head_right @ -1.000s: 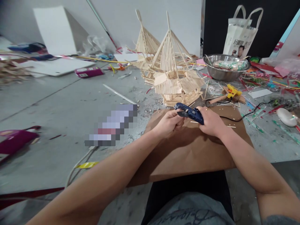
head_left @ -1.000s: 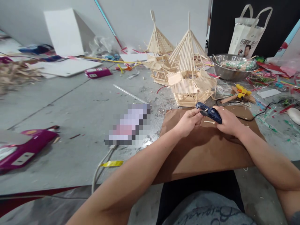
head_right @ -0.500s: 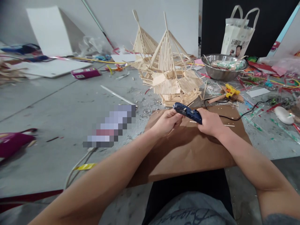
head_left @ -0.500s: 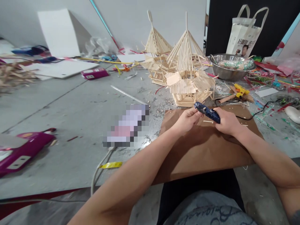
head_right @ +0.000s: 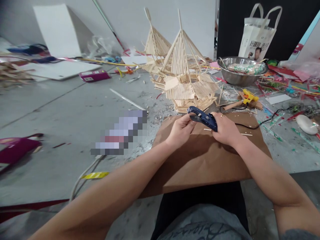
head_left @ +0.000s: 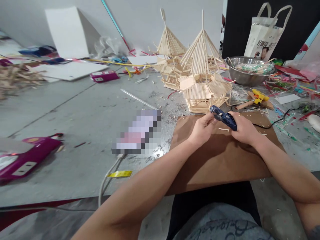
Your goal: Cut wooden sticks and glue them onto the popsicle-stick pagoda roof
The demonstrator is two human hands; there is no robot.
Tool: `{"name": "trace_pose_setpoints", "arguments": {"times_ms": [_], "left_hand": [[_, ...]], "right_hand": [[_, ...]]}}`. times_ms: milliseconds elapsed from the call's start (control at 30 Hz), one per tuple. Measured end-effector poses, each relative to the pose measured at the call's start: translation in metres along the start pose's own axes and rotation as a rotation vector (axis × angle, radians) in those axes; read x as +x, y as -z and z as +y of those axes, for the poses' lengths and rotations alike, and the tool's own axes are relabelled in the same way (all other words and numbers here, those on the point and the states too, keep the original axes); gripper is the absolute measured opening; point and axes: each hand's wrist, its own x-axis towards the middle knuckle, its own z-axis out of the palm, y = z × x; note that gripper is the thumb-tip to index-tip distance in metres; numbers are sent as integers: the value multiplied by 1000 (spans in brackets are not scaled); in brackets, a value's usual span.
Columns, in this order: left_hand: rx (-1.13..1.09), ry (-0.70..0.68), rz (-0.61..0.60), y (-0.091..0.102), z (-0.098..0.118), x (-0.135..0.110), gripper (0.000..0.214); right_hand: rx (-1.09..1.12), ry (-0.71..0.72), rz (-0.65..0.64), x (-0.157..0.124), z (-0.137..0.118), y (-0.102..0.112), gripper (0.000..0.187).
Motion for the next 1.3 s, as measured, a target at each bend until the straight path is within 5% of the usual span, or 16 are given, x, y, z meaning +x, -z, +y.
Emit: {"name": "trace_pose_setpoints", "arguments": {"times_ms": [400, 800, 1000, 1300], "left_hand": [[-296, 248, -143, 6, 3, 2, 44], [-354, 324, -174, 7, 5, 3, 45], [-245, 262, -147, 5, 5, 2, 42], [47, 70, 74, -2, 4, -3, 28]], "right_hand": [[22, 24, -33, 0, 0, 4, 49], [-36, -17, -52, -1, 0, 4, 48], [-65, -61, -61, -3, -4, 6, 44], [-114, -108, -45, -4, -9, 3, 41]]}}
